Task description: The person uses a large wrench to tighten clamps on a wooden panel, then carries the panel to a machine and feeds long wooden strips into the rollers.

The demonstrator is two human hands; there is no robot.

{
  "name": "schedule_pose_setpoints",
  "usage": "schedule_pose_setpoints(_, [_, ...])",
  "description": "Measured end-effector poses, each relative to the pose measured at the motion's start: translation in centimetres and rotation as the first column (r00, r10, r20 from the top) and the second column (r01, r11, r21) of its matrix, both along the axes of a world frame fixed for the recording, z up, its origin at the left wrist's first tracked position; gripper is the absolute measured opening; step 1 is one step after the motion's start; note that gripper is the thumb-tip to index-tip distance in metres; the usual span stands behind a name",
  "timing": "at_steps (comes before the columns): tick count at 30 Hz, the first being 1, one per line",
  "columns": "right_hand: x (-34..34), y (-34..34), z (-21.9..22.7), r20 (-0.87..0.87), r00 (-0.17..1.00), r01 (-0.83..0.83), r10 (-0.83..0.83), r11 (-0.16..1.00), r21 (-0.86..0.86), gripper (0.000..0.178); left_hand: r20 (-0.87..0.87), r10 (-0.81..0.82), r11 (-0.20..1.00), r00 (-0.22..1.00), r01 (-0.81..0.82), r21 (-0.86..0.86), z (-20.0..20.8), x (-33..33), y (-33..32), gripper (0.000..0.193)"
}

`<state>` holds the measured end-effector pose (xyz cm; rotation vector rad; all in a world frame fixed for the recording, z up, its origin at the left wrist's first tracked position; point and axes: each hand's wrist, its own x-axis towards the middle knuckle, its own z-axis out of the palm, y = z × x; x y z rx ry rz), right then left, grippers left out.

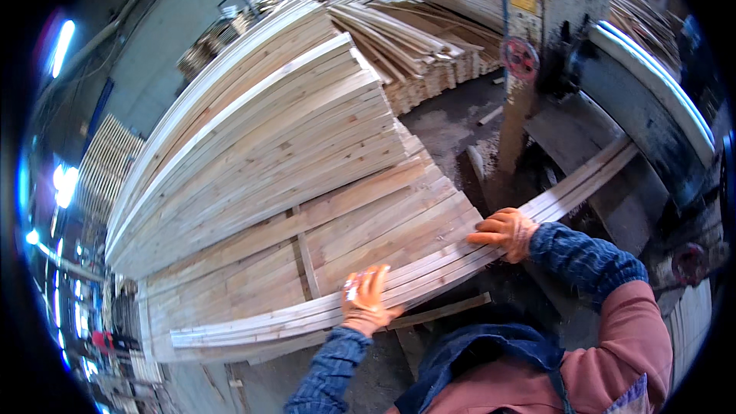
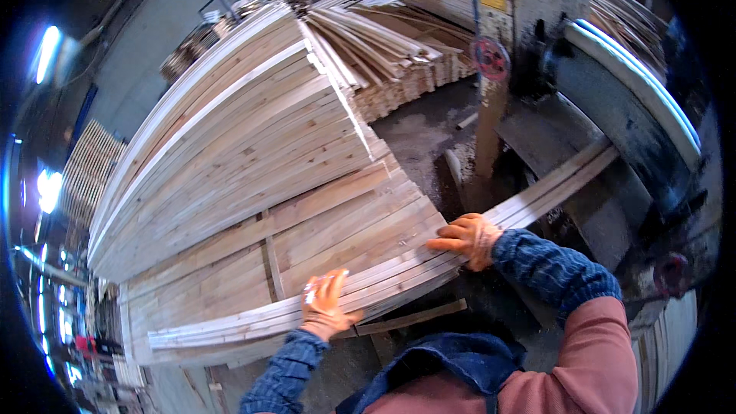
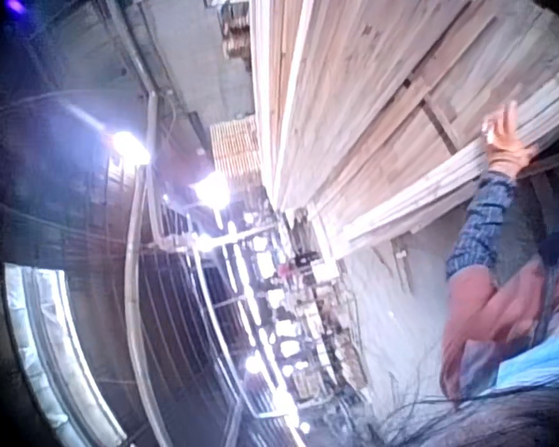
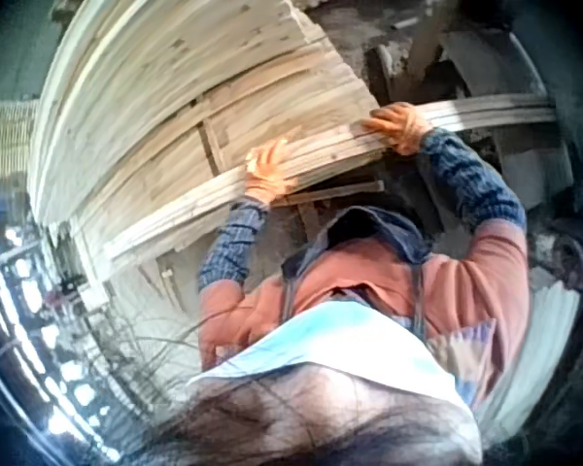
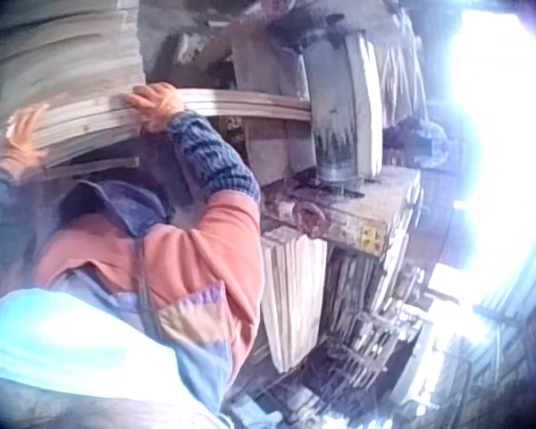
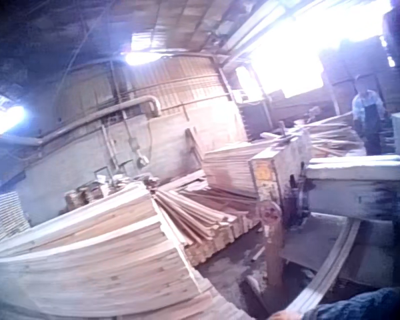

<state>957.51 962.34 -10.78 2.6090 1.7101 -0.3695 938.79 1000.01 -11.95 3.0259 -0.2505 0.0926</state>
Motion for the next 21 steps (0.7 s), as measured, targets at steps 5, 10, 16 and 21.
schedule_pose_setpoints(5, [2.6,-5.8,1.7,0.072,0.994,0.084,-0.082,0.996,-0.028,0.110,-0.102,0.171,0.975,0.980,-0.153,0.159,2.0,-4.4,10.8,0.110])
schedule_pose_setpoints(10, [2.8,-8.8,0.9,0.134,0.917,0.382,-0.376,0.924,-0.018,0.106,-0.204,0.254,0.964,0.945,-0.231,0.130,1.9,-2.3,7.1,0.097])
schedule_pose_setpoints(16, [1.0,-2.0,-0.7,0.120,0.993,-0.021,-0.015,0.957,0.290,0.096,-0.280,0.218,0.975,0.935,-0.200,0.092,2.2,2.4,-1.2,0.093])
schedule_pose_setpoints(21, [-3.8,8.1,1.0,0.028,0.996,-0.093,0.090,0.983,0.159,0.091,-0.301,0.127,0.985,0.945,-0.156,-0.072,3.4,3.5,-7.7,0.099])
